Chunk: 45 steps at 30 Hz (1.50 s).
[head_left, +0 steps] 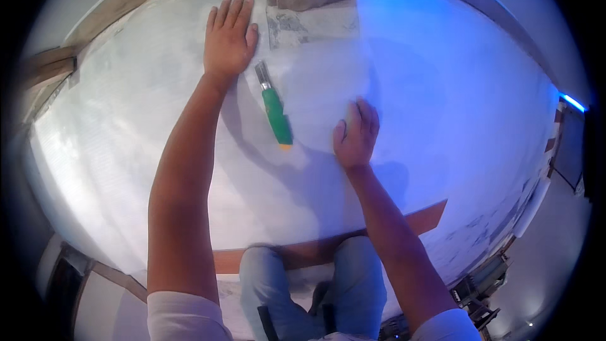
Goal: The person cuts a white foam underlayment with a utility knife and then begins placing laminate flooring boards over it in a tiled hallway.
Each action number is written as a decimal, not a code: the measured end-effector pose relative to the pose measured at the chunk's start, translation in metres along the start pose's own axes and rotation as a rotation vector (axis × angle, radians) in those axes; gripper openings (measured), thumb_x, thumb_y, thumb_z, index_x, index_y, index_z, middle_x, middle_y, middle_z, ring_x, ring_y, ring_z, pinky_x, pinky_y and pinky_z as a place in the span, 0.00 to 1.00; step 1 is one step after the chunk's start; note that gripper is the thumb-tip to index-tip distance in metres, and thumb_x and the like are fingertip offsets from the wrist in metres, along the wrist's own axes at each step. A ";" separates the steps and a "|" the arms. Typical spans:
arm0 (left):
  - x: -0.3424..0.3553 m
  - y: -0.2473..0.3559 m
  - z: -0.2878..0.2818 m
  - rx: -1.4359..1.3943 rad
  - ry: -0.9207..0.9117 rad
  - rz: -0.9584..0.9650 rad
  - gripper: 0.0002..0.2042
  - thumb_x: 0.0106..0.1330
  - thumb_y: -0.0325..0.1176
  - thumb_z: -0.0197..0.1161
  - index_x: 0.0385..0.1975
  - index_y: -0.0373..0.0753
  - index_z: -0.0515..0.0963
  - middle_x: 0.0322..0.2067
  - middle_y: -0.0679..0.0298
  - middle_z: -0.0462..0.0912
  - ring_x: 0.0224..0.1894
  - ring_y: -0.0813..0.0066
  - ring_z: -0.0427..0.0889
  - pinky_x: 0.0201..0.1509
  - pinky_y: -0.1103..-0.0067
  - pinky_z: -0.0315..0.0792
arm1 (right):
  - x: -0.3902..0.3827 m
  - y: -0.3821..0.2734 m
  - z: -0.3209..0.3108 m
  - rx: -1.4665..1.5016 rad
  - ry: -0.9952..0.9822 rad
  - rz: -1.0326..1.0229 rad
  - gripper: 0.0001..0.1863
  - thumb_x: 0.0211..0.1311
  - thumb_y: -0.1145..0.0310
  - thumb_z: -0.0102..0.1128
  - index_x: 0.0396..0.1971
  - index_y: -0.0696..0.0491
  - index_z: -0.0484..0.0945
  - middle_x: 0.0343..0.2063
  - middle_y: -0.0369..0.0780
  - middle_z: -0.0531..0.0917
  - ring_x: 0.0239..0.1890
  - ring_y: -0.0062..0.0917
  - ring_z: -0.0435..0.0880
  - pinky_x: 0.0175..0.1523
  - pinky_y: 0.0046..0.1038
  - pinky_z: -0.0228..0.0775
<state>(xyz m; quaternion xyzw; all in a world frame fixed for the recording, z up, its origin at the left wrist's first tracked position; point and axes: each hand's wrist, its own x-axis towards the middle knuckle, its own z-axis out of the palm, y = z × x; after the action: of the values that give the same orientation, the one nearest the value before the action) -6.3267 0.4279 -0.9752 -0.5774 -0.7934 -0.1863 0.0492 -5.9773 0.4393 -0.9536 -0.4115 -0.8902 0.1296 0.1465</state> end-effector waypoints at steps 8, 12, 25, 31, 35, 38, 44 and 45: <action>-0.136 0.015 -0.068 0.029 -0.026 -0.240 0.25 0.71 0.35 0.55 0.68 0.39 0.64 0.71 0.53 0.60 0.73 0.53 0.56 0.76 0.59 0.47 | -0.001 0.004 0.001 -0.035 0.073 -0.053 0.26 0.57 0.68 0.55 0.57 0.61 0.72 0.60 0.49 0.72 0.65 0.43 0.67 0.72 0.46 0.54; -0.254 0.010 -0.095 0.208 -0.102 -0.427 0.27 0.76 0.43 0.45 0.71 0.37 0.59 0.72 0.50 0.55 0.75 0.51 0.51 0.77 0.58 0.43 | -0.002 -0.001 0.002 -0.041 0.109 -0.089 0.29 0.59 0.67 0.55 0.61 0.60 0.70 0.64 0.49 0.69 0.68 0.41 0.65 0.73 0.45 0.52; -0.254 -0.002 -0.078 0.247 0.016 -0.354 0.27 0.76 0.45 0.42 0.71 0.38 0.59 0.72 0.49 0.56 0.74 0.49 0.53 0.76 0.59 0.46 | 0.017 0.026 0.035 -0.270 0.115 -0.185 0.33 0.69 0.56 0.45 0.69 0.58 0.59 0.71 0.49 0.59 0.74 0.38 0.55 0.76 0.45 0.43; -0.243 -0.013 -0.076 0.261 0.029 -0.347 0.27 0.75 0.45 0.44 0.70 0.38 0.60 0.71 0.49 0.57 0.73 0.48 0.54 0.75 0.58 0.47 | 0.031 0.029 0.043 -0.203 0.078 -0.170 0.35 0.71 0.51 0.43 0.70 0.57 0.58 0.72 0.48 0.58 0.75 0.36 0.52 0.77 0.43 0.38; -0.245 -0.015 -0.074 0.305 0.017 -0.347 0.28 0.74 0.44 0.47 0.71 0.39 0.60 0.72 0.50 0.56 0.74 0.49 0.53 0.76 0.59 0.46 | 0.036 0.031 0.042 -0.183 0.091 -0.175 0.35 0.70 0.51 0.46 0.70 0.57 0.59 0.72 0.47 0.58 0.75 0.36 0.52 0.77 0.43 0.38; -0.247 -0.015 -0.077 0.265 0.034 -0.365 0.28 0.73 0.44 0.48 0.70 0.39 0.61 0.72 0.48 0.56 0.74 0.48 0.53 0.76 0.57 0.47 | 0.033 0.028 0.040 -0.157 0.109 -0.198 0.34 0.68 0.54 0.51 0.69 0.57 0.61 0.71 0.47 0.61 0.74 0.37 0.55 0.76 0.44 0.42; -0.241 -0.005 -0.084 0.196 0.009 -0.401 0.29 0.73 0.45 0.48 0.70 0.38 0.60 0.72 0.47 0.55 0.74 0.46 0.52 0.77 0.58 0.44 | 0.031 0.026 0.023 -0.145 0.080 -0.203 0.33 0.66 0.58 0.54 0.68 0.56 0.62 0.70 0.48 0.62 0.74 0.38 0.56 0.76 0.44 0.43; -0.243 -0.005 -0.087 0.189 0.005 -0.407 0.29 0.73 0.45 0.47 0.70 0.38 0.60 0.72 0.46 0.55 0.74 0.46 0.52 0.77 0.57 0.44 | 0.031 0.021 0.021 -0.149 0.052 -0.188 0.33 0.67 0.58 0.54 0.69 0.56 0.62 0.70 0.48 0.62 0.74 0.38 0.56 0.76 0.44 0.43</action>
<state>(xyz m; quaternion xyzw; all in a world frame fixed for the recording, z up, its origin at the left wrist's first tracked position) -6.2637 0.1778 -0.9677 -0.3980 -0.9072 -0.1188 0.0665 -5.9891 0.4741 -0.9753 -0.3394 -0.9278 0.0380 0.1500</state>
